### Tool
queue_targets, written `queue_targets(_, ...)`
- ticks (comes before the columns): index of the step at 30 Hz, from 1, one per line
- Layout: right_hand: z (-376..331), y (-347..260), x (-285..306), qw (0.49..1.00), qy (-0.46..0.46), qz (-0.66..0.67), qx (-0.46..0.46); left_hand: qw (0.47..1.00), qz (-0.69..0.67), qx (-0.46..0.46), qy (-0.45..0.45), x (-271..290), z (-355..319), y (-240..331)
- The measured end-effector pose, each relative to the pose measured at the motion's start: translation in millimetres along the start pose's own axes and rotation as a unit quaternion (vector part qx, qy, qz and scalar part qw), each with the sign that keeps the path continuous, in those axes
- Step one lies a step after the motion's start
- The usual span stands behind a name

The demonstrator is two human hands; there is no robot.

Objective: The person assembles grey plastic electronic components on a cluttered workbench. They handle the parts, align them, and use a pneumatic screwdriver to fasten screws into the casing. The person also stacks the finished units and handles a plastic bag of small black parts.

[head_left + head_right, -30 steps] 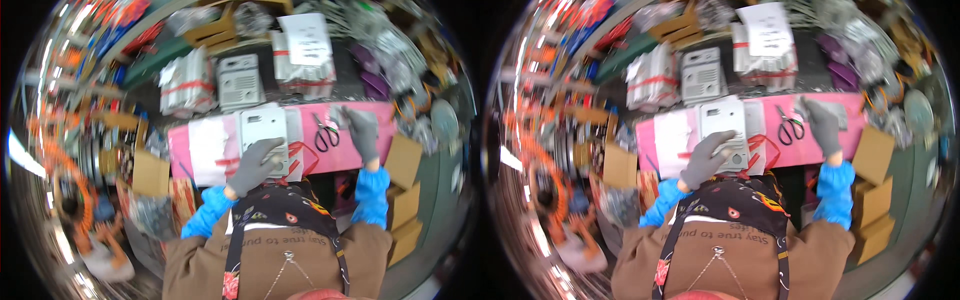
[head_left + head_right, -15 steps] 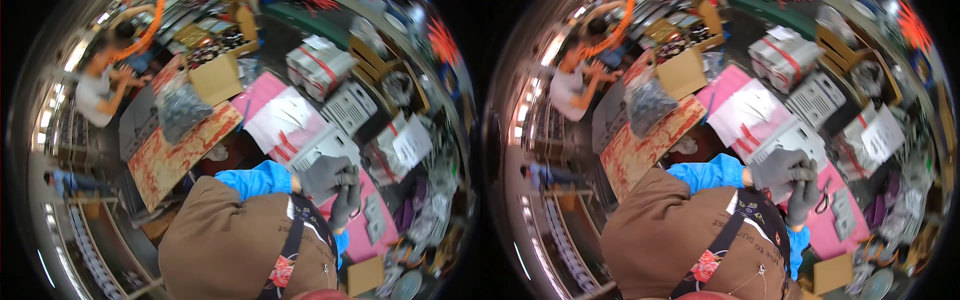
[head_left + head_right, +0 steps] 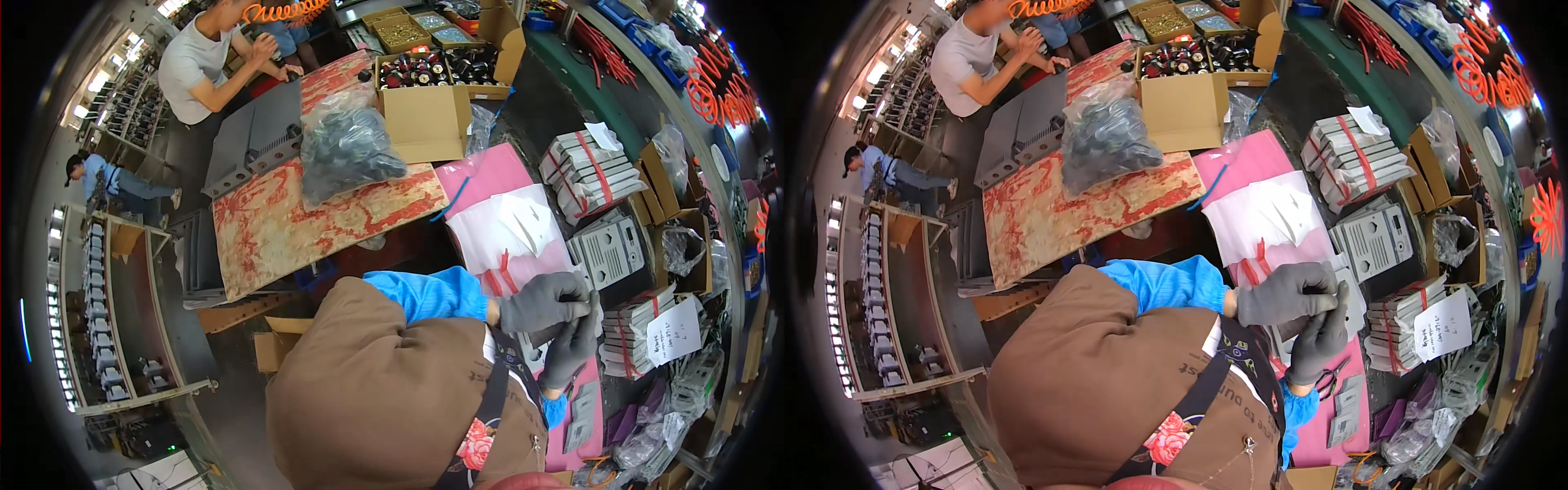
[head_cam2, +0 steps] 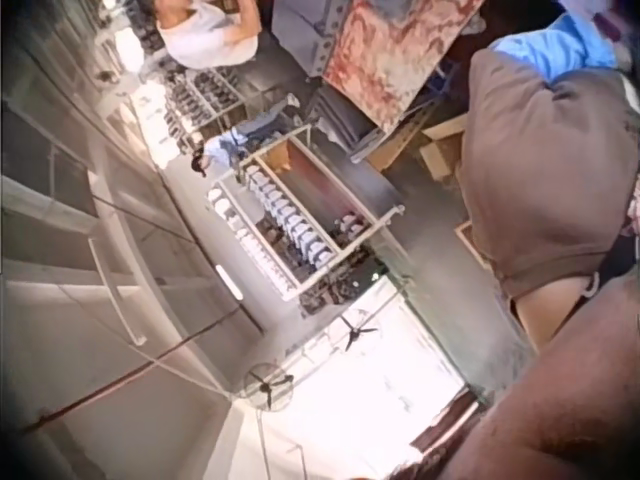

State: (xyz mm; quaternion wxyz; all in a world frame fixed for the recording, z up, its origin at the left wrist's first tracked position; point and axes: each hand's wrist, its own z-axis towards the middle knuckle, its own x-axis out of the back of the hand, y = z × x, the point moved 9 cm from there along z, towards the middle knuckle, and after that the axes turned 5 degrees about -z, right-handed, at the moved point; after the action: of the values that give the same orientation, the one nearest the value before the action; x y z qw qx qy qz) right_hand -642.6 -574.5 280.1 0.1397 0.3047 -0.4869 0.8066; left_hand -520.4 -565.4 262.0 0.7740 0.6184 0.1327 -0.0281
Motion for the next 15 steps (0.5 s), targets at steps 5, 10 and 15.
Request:
queue_targets(5, 3.4, -28.5, 1.1, 0.993, 0.058, -0.051, 0.084, 0.997, -0.079, -0.02, -0.005, 5.8, 1.8, 8.2)
queue_targets(10, -9.8, -29.3, -6.7, 0.997, 0.066, 0.029, 0.03, 0.998, -0.054, -0.041, -0.007, 14.4, -2.2, 14.1)
queue_targets(15, -21.7, -19.1, -17.5, 0.991, 0.034, 0.126, -0.032, 0.995, -0.059, -0.08, -0.031, 20.5, -7.9, 26.8)
